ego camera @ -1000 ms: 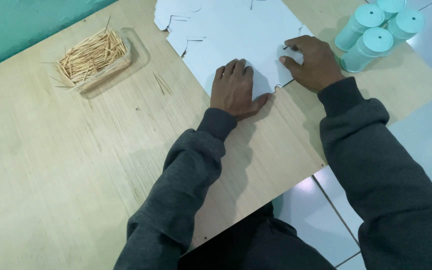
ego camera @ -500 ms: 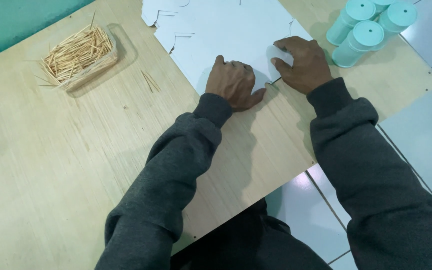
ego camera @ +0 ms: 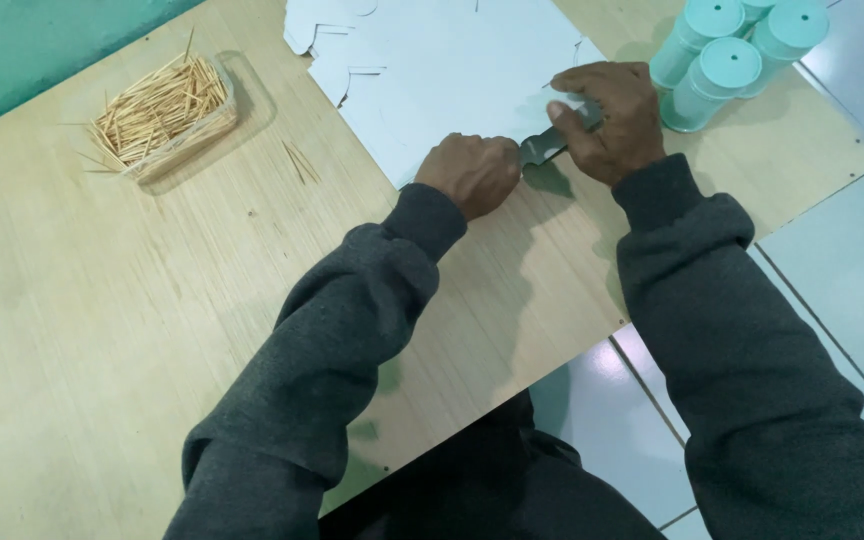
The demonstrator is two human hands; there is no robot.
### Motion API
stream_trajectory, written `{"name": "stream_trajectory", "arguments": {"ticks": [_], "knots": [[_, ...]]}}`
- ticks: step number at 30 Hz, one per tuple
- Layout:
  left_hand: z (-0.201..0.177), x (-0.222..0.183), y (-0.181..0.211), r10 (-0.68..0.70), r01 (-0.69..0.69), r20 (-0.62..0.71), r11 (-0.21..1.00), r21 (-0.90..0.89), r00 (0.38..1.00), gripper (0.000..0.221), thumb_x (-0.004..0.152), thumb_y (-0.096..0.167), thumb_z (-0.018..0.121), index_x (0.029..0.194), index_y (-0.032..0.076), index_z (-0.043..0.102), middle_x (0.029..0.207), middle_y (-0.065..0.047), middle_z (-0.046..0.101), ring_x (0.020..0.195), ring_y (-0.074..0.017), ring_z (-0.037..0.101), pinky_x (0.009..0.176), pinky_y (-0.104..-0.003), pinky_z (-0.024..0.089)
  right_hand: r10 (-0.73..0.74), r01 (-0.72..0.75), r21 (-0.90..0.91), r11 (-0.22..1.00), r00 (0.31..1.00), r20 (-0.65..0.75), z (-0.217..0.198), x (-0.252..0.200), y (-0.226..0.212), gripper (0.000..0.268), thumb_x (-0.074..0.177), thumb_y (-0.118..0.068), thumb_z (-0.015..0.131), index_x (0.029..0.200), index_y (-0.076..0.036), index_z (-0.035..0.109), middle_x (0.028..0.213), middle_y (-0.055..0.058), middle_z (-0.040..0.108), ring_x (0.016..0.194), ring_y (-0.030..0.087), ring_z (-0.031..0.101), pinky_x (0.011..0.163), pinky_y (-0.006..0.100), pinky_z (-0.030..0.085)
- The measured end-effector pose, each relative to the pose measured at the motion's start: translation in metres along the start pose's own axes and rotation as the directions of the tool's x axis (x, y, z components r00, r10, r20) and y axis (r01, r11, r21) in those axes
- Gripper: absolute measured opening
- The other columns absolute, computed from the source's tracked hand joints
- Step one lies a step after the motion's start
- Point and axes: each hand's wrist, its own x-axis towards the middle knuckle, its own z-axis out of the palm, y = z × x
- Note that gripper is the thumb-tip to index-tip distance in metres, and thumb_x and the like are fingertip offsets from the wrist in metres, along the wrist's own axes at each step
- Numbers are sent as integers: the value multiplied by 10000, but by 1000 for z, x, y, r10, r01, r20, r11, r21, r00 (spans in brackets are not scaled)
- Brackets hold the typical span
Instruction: The person folds a white cardboard flat into a box shape and places small blue cylinders into a white container.
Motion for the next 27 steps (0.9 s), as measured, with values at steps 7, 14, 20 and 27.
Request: {"name": "stream_trajectory", "arguments": {"ticks": [7,14,20,27], "knots": [[2,-10,7,-64,82,-96,978,191,993,202,1037,108,616,837,84,612,579,-49,615,445,-241,627,393,-384,538,-104,126,-113,986,978,180,-1,2,-17,275,961,-226,868,1132,-20,805,1141,158,796,1071,322,722,922,486,399],[-5,-21,21,-129,213,-306,942,258,943,352,954,62,695,664,154,517,489,34,472,368,-140,438,357,-321,377,-231,274,-209,939,951,206,11,0,-14,156,923,-40,823,1071,-90,834,1100,89,828,1017,255,773,919,430,461],[-23,-36,23,-61,185,-407,944,272,911,143,955,90,684,814,73,667,646,-54,659,472,-235,601,463,-353,480,-236,310,-309,899,938,256,14,7,-25,294,919,13,733,1192,-91,771,1169,88,806,1090,269,767,877,404,539],[-45,-55,12,-19,221,-640,946,238,768,90,881,-16,714,839,62,697,754,-66,668,673,-230,679,532,-350,528,-331,349,-194,917,936,119,6,26,-34,376,887,161,544,1181,87,766,1151,261,784,1028,415,759,955,486,630]]}}
